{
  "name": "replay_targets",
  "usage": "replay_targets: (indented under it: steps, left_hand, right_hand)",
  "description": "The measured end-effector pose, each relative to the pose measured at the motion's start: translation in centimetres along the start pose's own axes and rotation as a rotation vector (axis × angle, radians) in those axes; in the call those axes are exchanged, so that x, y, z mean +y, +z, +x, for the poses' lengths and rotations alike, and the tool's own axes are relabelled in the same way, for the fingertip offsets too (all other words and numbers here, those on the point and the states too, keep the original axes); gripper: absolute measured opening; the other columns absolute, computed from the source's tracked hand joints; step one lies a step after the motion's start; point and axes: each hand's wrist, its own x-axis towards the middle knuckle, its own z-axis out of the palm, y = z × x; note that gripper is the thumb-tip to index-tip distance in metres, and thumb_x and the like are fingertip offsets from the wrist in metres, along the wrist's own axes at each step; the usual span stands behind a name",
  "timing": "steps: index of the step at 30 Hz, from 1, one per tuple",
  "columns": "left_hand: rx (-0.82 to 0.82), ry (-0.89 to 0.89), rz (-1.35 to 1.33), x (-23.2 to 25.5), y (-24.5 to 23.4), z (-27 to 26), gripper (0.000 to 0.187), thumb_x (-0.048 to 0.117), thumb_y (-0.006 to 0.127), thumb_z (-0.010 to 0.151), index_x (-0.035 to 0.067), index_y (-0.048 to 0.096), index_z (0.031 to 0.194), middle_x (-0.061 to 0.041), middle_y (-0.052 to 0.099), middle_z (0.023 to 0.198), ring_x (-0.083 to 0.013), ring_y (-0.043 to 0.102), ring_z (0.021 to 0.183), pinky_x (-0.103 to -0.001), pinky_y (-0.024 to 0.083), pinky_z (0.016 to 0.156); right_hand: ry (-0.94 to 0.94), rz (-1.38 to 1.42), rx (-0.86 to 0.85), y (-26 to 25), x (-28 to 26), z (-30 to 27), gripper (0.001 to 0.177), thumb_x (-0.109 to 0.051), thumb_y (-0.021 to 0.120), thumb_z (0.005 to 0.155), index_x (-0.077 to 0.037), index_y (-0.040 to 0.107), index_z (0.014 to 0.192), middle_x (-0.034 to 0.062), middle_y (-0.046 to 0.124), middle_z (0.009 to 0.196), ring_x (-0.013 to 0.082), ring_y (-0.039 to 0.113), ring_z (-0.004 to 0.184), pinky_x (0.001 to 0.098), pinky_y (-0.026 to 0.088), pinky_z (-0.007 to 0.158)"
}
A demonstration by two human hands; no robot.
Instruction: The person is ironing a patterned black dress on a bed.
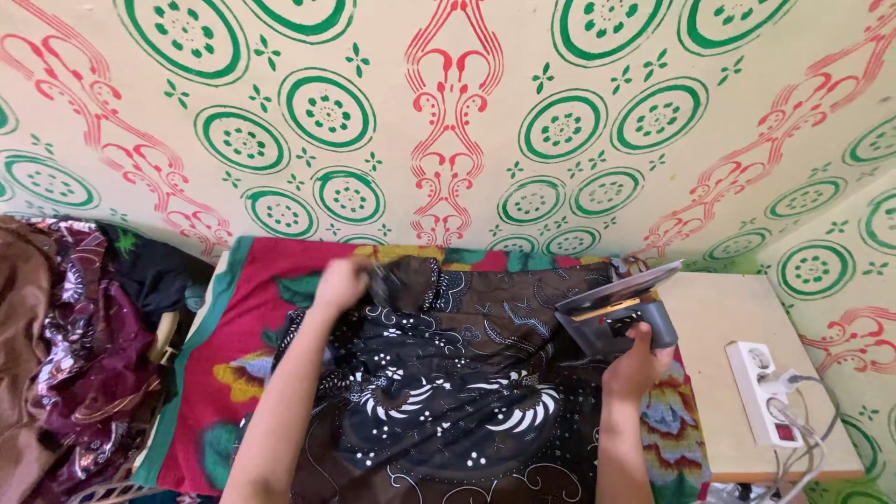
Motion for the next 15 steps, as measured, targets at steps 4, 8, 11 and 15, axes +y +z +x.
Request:
replay_targets:
  steps: [4, 8, 11, 15]
  left_hand:
    - [0.387, -0.198, -0.644, -2.0, -4.5, 2.6, 0.031, 0.020, 0.061, 0.107, 0.005, 0.066, 0.133, -0.023, 0.072, 0.125, -0.0330, 0.073, 0.116, -0.037, 0.056, 0.101]
    - [0.597, -0.002, -0.709, -1.5, -7.7, -0.8, 0.064, 0.024, 0.070, 0.098, -0.008, 0.042, 0.146, -0.027, 0.057, 0.137, -0.0380, 0.057, 0.127, -0.043, 0.044, 0.105]
    - [0.458, -0.240, -0.380, -0.9, -6.8, -3.8, 0.080, 0.040, 0.082, 0.082, -0.005, 0.047, 0.137, -0.026, 0.063, 0.127, -0.0391, 0.060, 0.120, -0.045, 0.048, 0.101]
    - [0.225, -0.583, -0.183, -0.5, -5.6, -6.1, 0.087, 0.058, 0.087, 0.073, -0.006, 0.059, 0.125, -0.028, 0.071, 0.111, -0.0436, 0.068, 0.102, -0.050, 0.054, 0.086]
  right_hand:
    - [-0.042, 0.008, -0.010, 0.5, -1.9, -0.1, 0.025, -0.023, 0.074, 0.101, -0.005, 0.062, 0.114, -0.0017, 0.060, 0.095, 0.0088, 0.054, 0.088, 0.0247, 0.045, 0.086]
    - [-0.079, 0.000, 0.007, -0.7, -1.8, 0.4, 0.025, -0.023, 0.073, 0.102, -0.004, 0.061, 0.115, -0.0006, 0.062, 0.097, 0.0089, 0.054, 0.088, 0.0251, 0.045, 0.085]
    - [-0.106, -0.011, 0.028, -1.6, -1.6, 1.4, 0.021, -0.019, 0.071, 0.104, -0.004, 0.060, 0.114, -0.0003, 0.061, 0.098, 0.0092, 0.055, 0.089, 0.0256, 0.046, 0.084]
    - [-0.121, -0.019, 0.034, -2.2, -2.3, 3.0, 0.015, -0.015, 0.067, 0.107, -0.004, 0.059, 0.115, -0.0005, 0.060, 0.097, 0.0088, 0.054, 0.088, 0.0252, 0.045, 0.083]
